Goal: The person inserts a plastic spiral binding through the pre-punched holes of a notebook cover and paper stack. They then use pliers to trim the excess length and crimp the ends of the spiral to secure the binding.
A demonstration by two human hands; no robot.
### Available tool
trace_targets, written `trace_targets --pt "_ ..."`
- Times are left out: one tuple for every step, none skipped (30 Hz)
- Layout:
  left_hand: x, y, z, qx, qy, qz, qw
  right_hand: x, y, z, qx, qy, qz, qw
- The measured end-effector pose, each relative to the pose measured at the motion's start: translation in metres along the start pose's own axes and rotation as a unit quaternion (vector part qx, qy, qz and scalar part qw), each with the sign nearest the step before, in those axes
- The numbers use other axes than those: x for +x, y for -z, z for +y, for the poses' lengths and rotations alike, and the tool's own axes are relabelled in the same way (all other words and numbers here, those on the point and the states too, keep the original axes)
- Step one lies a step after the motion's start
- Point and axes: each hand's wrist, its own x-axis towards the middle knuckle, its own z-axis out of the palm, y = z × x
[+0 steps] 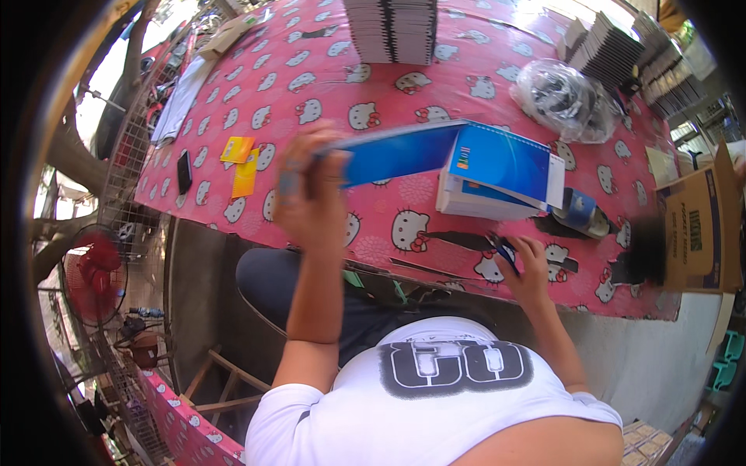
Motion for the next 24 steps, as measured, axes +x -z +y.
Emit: trace_targets --pt "0.015 0.018 -0.011 0.026 -0.004 -0.005 1.000 -0.009 -0.001 0.014 -0.081 0.021 0.005 0.996" --pt "0.032 0.041 -0.010 0.065 -0.009 -0.007 0.998 -0.017 0.001 0.020 -0.151 0.045 0.003 0.987" --pt "0.048 0.057 -0.010 0.183 -0.082 -0.040 0.979 -0.019 -0.001 0.021 -0.225 0.070 0.003 0.972" --pt "0.064 0.065 -0.011 0.291 -0.154 -0.073 0.941 -0.014 0.001 0.014 -0.190 0.083 0.009 0.978" --pt "0.078 0.072 -0.017 0.394 -0.221 -0.106 0.886 -0.008 0.009 0.000 -0.157 0.094 0.014 0.983" --pt "0.090 0.076 -0.032 0.395 -0.219 -0.187 0.872 -0.004 0.008 -0.012 -0.123 0.105 0.019 0.987" --pt "0.102 0.079 -0.051 0.395 -0.214 -0.269 0.852 -0.001 0.000 -0.024 -0.059 0.110 -0.012 0.992" --pt "0.109 0.081 -0.069 0.394 -0.207 -0.346 0.826 0.005 -0.009 -0.040 0.006 0.118 -0.045 0.992" --pt "0.108 0.080 -0.091 0.433 -0.176 -0.418 0.779 0.014 -0.019 -0.055 0.069 0.129 -0.076 0.986" --pt "0.099 0.080 -0.120 0.466 -0.143 -0.487 0.725 0.025 -0.035 -0.068 0.122 0.162 -0.078 0.976" --pt "0.071 0.086 -0.162 0.472 -0.130 -0.484 0.725 0.038 -0.054 -0.081 0.178 0.195 -0.084 0.961" --pt "0.049 0.088 -0.195 0.476 -0.117 -0.484 0.725 0.054 -0.071 -0.095 0.212 0.201 -0.085 0.953" --pt "0.045 0.081 -0.199 0.471 -0.109 -0.451 0.750 0.073 -0.088 -0.106 0.245 0.203 -0.079 0.945" --pt "0.041 0.080 -0.197 0.467 -0.100 -0.416 0.774 0.091 -0.104 -0.119 0.268 0.203 -0.042 0.941" --pt "0.041 0.085 -0.194 0.466 -0.090 -0.380 0.794 0.110 -0.122 -0.131 0.295 0.204 -0.008 0.933" --pt "0.050 0.094 -0.186 0.464 -0.122 -0.282 0.831 0.130 -0.142 -0.139 0.302 0.214 0.039 0.928" --pt "0.045 0.106 -0.183 0.399 -0.060 -0.227 0.886 0.149 -0.161 -0.143 0.307 0.222 0.081 0.922" --pt "0.035 0.119 -0.178 0.328 0.002 -0.167 0.930 0.165 -0.176 -0.145 0.305 0.200 0.110 0.925" --pt "0.025 0.132 -0.170 0.254 0.061 -0.101 0.960 0.182 -0.190 -0.147 0.303 0.179 0.138 0.926" --pt "0.016 0.142 -0.163 0.174 0.116 -0.033 0.977 0.198 -0.204 -0.145 0.331 0.148 0.143 0.921" --pt "0.008 0.149 -0.157 0.089 0.168 0.037 0.981 0.212 -0.217 -0.142 0.357 0.117 0.149 0.915" --pt "-0.014 0.151 -0.160 0.091 0.151 0.061 0.982 0.222 -0.229 -0.144 0.421 0.077 0.124 0.895" --pt "-0.041 0.146 -0.171 0.095 0.134 0.086 0.983 0.231 -0.242 -0.146 0.482 0.035 0.095 0.870" --pt "-0.057 0.138 -0.179 0.130 0.119 0.110 0.978 0.235 -0.255 -0.147 0.535 -0.008 0.069 0.842"
